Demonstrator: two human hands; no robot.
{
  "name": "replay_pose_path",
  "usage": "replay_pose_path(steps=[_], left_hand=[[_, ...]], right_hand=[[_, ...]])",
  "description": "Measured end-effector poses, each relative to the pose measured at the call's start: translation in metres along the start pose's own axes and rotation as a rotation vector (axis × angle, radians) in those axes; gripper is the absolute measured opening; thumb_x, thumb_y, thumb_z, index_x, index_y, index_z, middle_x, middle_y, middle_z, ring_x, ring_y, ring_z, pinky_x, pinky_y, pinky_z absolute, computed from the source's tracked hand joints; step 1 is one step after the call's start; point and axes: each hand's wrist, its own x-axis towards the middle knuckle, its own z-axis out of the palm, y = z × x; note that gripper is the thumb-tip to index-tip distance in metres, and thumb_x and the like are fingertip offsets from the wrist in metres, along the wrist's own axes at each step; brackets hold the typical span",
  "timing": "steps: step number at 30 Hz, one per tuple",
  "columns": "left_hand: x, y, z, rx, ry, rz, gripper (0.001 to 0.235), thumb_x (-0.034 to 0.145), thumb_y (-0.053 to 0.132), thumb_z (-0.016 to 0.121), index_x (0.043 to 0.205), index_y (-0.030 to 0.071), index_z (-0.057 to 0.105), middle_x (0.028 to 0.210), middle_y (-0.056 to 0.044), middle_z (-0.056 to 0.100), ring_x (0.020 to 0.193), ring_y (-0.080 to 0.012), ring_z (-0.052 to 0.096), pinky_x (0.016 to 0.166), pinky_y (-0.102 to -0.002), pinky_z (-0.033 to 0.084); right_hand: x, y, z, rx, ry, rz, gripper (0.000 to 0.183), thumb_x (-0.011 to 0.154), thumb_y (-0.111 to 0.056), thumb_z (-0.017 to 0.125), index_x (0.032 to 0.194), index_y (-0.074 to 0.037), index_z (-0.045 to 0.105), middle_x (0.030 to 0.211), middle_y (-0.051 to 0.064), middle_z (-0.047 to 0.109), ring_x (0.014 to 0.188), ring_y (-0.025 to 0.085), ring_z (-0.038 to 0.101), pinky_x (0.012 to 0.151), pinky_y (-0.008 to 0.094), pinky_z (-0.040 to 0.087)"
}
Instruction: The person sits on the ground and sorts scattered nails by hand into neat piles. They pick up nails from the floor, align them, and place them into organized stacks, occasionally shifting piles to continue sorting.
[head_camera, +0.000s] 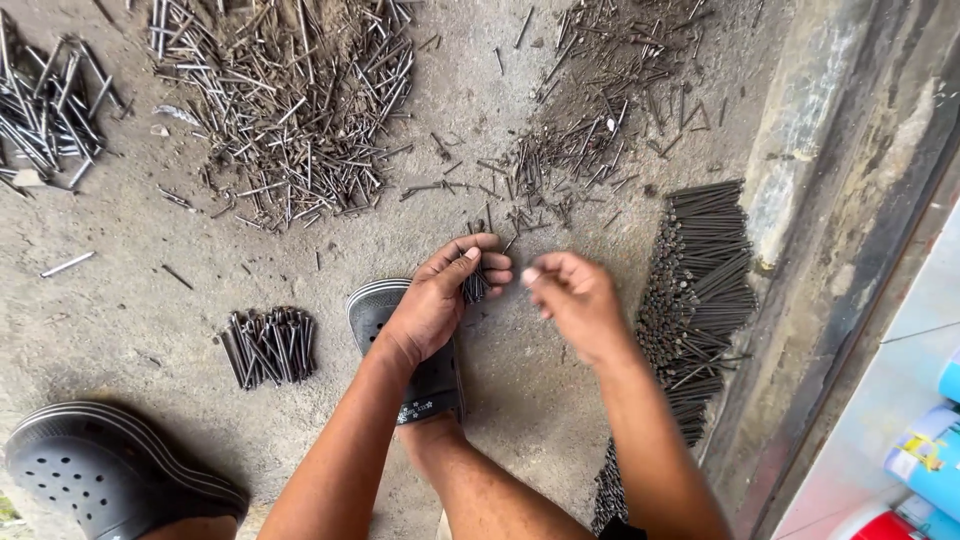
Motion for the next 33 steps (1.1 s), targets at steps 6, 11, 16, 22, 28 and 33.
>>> replay_pose_path(steps=[6,11,16,22,28,33], left_hand=[[-0.003,0.006,0.007,0.101,0.025,0.021,0.029,0.106,0.015,0.049,0.129,0.001,0.061,0.101,-0.016,0.074,0.09,-0.0207,0.074,0.083,-0.034,0.063],[0.0,-0.006,-0.003,0.136,0.013,0.051,0.024,0.104,0.008,0.053,0.124,-0.002,0.06,0.082,-0.017,0.069,0.068,-0.0222,0.073,0.065,-0.034,0.066],[-0.004,-0.003,-0.002,0.139,0.025,0.077,0.018,0.1,0.007,0.061,0.114,-0.003,0.064,0.072,-0.019,0.067,0.053,-0.0237,0.069,0.051,-0.033,0.064],[-0.008,0.009,0.0,0.105,-0.026,-0.066,0.016,0.099,0.01,0.063,0.113,0.005,0.064,0.092,-0.018,0.069,0.076,-0.0253,0.067,0.072,-0.038,0.058],[-0.009,0.012,-0.001,0.075,-0.071,-0.032,0.018,0.097,0.007,0.063,0.114,0.001,0.063,0.092,-0.021,0.068,0.076,-0.0275,0.068,0.072,-0.038,0.058],[-0.008,0.015,-0.004,0.042,-0.14,-0.067,0.019,0.098,0.006,0.062,0.117,0.003,0.064,0.098,-0.02,0.07,0.083,-0.0268,0.068,0.079,-0.038,0.058]], right_hand=[[0.015,-0.027,0.003,-0.348,0.228,-0.355,0.017,0.093,-0.018,0.077,0.106,-0.006,0.078,0.086,0.013,0.077,0.076,0.02,0.073,0.067,0.033,0.056],[0.087,-0.056,-0.036,-0.511,0.457,-0.669,0.008,0.095,-0.004,0.075,0.103,-0.003,0.077,0.085,0.014,0.072,0.075,0.025,0.069,0.069,0.034,0.054],[0.167,-0.074,-0.078,-0.69,0.629,-0.894,0.011,0.092,-0.002,0.081,0.103,-0.002,0.079,0.083,0.011,0.067,0.073,0.023,0.067,0.066,0.034,0.051],[0.194,-0.085,-0.095,-0.771,0.541,-0.75,0.022,0.099,-0.006,0.074,0.121,-0.004,0.077,0.104,0.014,0.072,0.073,0.016,0.063,0.055,0.025,0.056],[0.192,-0.098,-0.112,-0.941,0.419,-0.621,0.007,0.096,-0.021,0.081,0.1,-0.017,0.077,0.103,0.008,0.07,0.081,0.019,0.059,0.066,0.035,0.053],[0.197,-0.097,-0.12,-0.84,0.483,-0.784,0.01,0.099,-0.01,0.081,0.109,-0.009,0.08,0.097,0.009,0.073,0.072,0.013,0.063,0.06,0.027,0.057]])
